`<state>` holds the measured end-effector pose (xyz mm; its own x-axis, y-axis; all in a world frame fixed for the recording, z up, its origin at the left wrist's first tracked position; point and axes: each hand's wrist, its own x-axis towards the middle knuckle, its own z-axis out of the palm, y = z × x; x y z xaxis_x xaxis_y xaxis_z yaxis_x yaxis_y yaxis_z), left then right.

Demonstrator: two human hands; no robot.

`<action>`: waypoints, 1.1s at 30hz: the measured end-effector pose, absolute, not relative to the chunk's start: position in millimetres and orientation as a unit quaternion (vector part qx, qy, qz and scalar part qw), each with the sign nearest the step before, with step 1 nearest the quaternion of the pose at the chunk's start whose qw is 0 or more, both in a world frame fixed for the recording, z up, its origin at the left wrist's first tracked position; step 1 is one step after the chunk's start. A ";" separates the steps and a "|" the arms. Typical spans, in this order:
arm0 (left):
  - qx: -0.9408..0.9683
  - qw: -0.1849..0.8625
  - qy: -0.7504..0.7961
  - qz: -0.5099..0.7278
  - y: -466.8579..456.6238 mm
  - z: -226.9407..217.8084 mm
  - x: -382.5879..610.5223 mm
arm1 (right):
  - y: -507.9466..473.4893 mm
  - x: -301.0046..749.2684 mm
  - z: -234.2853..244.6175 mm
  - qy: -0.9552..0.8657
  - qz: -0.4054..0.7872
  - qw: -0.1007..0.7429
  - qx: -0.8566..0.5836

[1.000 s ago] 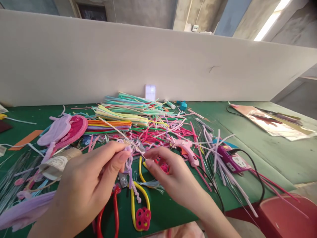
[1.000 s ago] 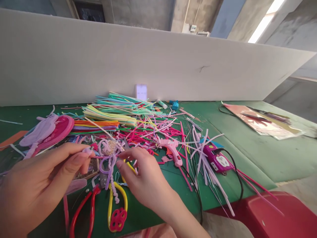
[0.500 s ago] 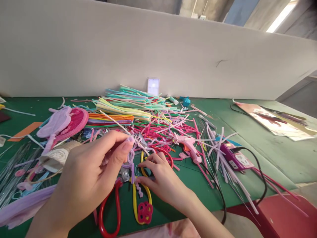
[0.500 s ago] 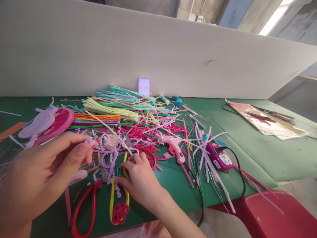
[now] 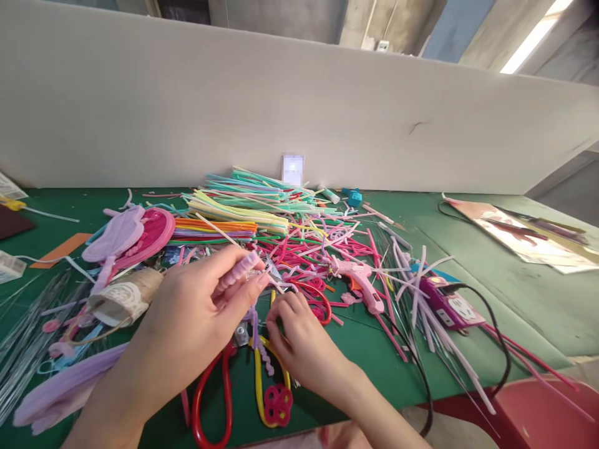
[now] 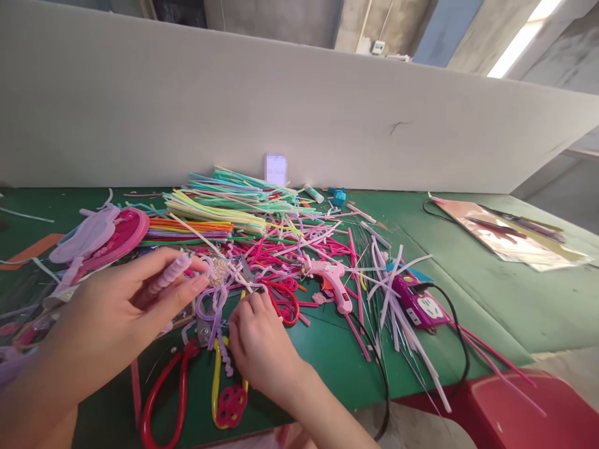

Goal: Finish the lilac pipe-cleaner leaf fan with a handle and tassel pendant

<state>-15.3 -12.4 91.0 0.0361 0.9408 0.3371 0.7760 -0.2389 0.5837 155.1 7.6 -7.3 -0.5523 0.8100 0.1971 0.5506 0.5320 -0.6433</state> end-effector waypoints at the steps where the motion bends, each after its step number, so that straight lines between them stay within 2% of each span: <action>1: 0.705 0.145 0.607 0.336 -12.5 92.0 -15.3 | 8.9 160.1 -0.1 -0.791 0.365 0.275 -0.408; 4: 0.678 0.229 0.621 0.319 -12.5 97.2 -15.4 | 12.7 172.5 25.5 -0.607 0.647 0.308 -0.344; 6: 0.657 0.285 0.624 0.314 -12.0 102.2 -15.5 | 14.4 176.3 39.7 -0.512 0.744 0.327 -0.279; 8: 0.644 0.346 0.607 0.313 -11.3 106.3 -16.2 | 15.0 176.4 48.7 -0.460 0.785 0.343 -0.234; 11: 0.627 0.399 0.594 0.308 -10.1 109.2 -18.5 | 13.3 173.4 54.7 -0.430 0.814 0.342 -0.188; 16: 0.643 0.408 0.581 0.287 -7.4 108.6 -20.3 | 7.8 170.6 60.2 -0.409 0.839 0.317 -0.168; 33: 0.670 0.369 0.571 0.296 -8.9 109.2 -15.9 | 7.2 171.0 68.5 -0.379 0.861 0.281 -0.189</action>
